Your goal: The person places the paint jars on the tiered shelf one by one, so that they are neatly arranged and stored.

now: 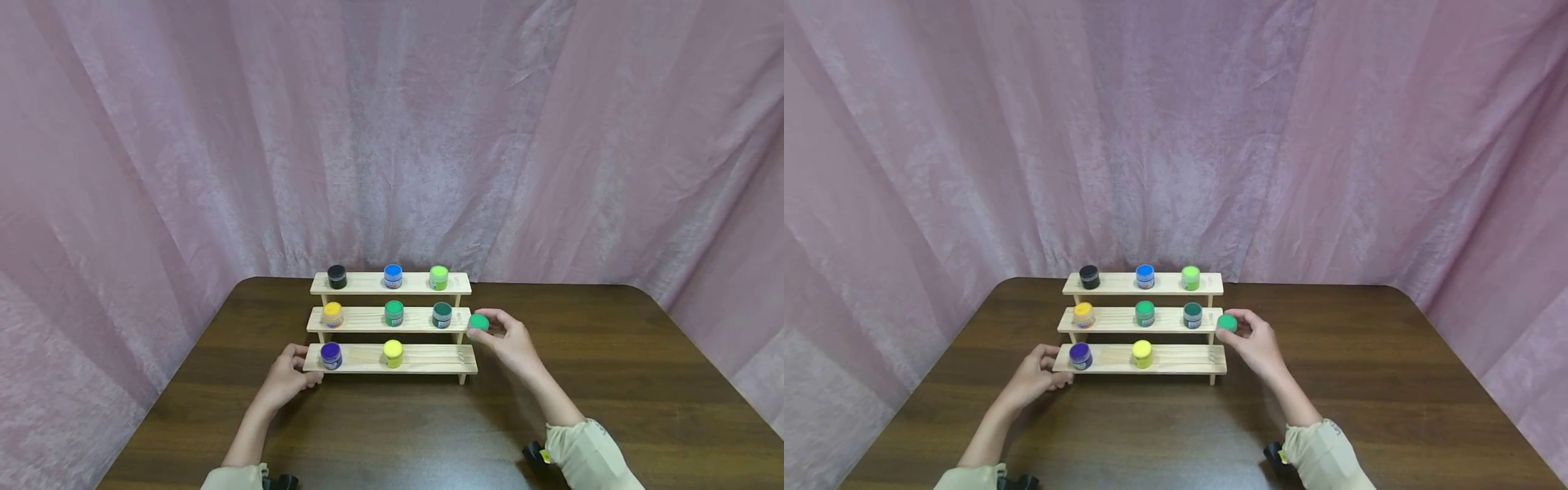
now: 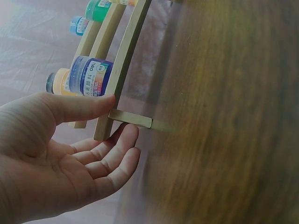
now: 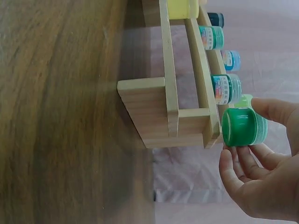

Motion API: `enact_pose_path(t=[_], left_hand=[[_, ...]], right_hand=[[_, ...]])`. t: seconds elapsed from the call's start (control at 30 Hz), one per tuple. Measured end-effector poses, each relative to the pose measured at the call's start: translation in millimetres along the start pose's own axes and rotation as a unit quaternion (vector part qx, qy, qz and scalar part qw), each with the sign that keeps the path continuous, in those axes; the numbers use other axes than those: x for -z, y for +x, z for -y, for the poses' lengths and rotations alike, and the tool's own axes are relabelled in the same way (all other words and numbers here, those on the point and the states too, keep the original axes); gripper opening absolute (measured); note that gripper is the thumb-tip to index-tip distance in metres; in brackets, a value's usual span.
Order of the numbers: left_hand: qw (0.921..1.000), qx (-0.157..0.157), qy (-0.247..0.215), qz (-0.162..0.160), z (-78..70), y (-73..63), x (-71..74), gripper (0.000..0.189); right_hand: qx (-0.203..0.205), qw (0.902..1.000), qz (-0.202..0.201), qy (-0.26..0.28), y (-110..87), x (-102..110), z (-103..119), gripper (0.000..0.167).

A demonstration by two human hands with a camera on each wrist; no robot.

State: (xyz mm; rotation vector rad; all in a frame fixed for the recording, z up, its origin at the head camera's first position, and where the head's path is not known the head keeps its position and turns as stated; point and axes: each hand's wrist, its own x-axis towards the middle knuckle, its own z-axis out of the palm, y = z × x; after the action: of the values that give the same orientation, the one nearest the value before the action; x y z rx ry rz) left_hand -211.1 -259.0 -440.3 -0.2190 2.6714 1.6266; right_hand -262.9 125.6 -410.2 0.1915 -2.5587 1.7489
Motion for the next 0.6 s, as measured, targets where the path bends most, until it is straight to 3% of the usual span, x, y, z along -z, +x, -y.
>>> enact_pose_path(t=[0.6], left_hand=[[1.0000, 0.001, 0.002, 0.001, 0.6, 0.2, 0.4, 0.054]], right_hand=[[0.038, 0.9971, 0.064, 0.015, -5.5, -23, -4, 0.042]])
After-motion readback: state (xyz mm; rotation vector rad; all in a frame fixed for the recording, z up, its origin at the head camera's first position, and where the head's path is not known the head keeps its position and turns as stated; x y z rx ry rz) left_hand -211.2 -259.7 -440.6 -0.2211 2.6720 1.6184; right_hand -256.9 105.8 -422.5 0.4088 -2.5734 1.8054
